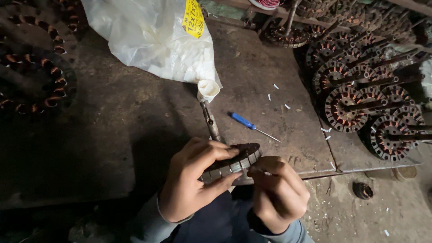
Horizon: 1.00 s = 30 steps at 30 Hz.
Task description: The person inserts small white rectangular pieces into slots on a circular metal component with copper windings. They repeatedly pick up pieces from the table and place them into the component while holding it with both hands.
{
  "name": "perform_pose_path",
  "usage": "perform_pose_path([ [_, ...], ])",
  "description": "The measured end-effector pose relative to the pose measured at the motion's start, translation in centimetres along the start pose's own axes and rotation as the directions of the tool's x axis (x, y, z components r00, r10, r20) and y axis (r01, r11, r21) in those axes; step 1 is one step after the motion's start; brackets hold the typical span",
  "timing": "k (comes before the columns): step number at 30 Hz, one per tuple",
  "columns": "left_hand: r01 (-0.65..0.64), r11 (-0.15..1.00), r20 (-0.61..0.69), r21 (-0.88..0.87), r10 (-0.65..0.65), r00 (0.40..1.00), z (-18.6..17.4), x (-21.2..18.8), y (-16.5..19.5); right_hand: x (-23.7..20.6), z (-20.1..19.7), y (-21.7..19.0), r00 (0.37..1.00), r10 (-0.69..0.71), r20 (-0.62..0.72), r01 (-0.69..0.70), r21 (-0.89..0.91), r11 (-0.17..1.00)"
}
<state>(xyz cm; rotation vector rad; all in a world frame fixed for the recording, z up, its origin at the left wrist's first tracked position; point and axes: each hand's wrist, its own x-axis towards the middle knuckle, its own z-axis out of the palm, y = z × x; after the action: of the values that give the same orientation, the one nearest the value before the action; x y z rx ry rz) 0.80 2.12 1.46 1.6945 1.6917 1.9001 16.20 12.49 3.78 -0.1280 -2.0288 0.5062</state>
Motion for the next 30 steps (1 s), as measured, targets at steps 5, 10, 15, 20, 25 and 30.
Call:
perform_pose_path([
  [5, 0.011, 0.999, 0.033, -0.038, -0.010, 0.999, -0.3, 0.0, 0.0, 0.9, -0.4, -0.1, 0.966, -0.209, 0.154, 0.242, -0.240, 0.940],
  [10, -0.012, 1.000, 0.051, -0.021, 0.013, 0.999, -0.3, 0.1, -0.2, 1.2, -1.2, 0.0, 0.909, -0.299, 0.292, 0.388, -0.323, 0.863],
  [15, 0.005, 0.998, 0.051, -0.056, -0.002, 0.999, -0.3, 0.1, -0.3, 1.5, -1.8, 0.7, 0.847, -0.369, 0.382, 0.490, -0.293, 0.821],
  [20, 0.007, 0.998, 0.076, -0.063, -0.003, 0.997, -0.7, 0.3, -0.3, 2.2, -2.5, 1.1, 0.839, -0.367, 0.402, 0.464, -0.176, 0.868],
  [25, -0.004, 0.997, 0.062, -0.074, 0.008, 0.998, -0.7, 0.3, -0.3, 2.2, -2.3, 0.6, 0.850, -0.349, 0.396, 0.439, -0.163, 0.884],
  [30, -0.018, 0.996, 0.050, -0.084, 0.022, 0.999, -0.7, 0.1, -0.3, 2.0, -2.4, 0.4, 0.809, -0.376, 0.452, 0.524, -0.262, 0.811],
])
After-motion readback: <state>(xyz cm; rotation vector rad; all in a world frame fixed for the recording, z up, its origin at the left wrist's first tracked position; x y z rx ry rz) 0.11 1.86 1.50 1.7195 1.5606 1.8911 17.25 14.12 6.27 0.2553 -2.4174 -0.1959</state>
